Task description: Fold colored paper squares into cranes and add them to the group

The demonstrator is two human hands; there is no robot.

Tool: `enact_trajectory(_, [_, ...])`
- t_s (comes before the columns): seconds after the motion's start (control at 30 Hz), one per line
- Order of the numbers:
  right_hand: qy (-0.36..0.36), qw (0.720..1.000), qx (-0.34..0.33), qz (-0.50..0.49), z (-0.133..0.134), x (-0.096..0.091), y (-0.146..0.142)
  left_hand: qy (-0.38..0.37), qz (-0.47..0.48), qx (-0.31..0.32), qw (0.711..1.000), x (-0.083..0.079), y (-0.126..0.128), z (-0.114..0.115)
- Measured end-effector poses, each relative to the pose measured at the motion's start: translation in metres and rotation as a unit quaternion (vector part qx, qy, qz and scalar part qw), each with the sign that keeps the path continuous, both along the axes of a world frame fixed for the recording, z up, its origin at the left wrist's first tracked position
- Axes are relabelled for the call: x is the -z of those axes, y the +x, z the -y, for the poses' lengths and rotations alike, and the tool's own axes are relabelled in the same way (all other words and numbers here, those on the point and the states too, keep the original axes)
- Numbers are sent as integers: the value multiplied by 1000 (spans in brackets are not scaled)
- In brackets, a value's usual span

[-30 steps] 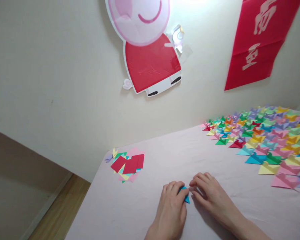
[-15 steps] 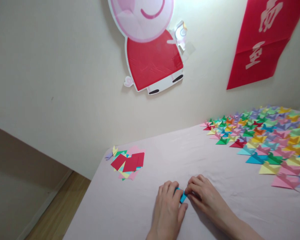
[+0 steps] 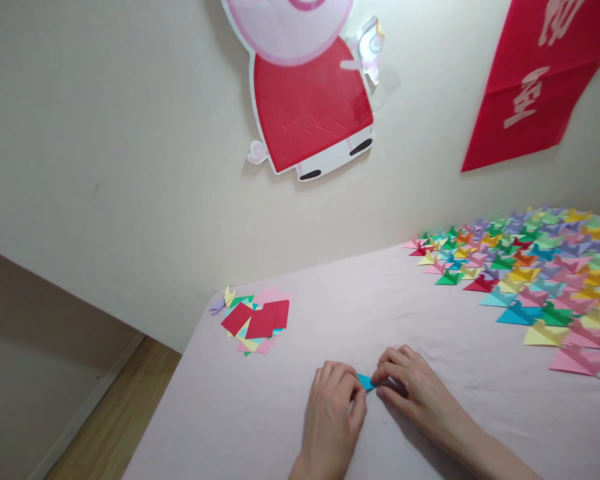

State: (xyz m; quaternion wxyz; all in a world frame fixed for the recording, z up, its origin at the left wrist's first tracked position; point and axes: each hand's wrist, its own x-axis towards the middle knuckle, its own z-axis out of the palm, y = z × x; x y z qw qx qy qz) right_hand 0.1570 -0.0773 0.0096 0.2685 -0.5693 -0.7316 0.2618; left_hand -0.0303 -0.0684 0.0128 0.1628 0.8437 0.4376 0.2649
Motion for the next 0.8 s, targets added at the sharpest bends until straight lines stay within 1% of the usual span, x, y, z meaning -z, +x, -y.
enact_trajectory(0.1, [-4,1000,10,2,-2,0,-2,-15,7,-21,1000,0,3,-3])
enact_trajectory(0.37, [3,999,30,41,-7,-1,-11,-9,-50,-56,997,6,3,-6])
enact_trajectory(0.57, [-1,997,29,72,-11,-3,-14,-2,-99,-69,993,8,5,-7])
enact_trajectory(0.8, [0,996,37,80,-11,-4,-15,11,-137,-74,988,11,7,-7])
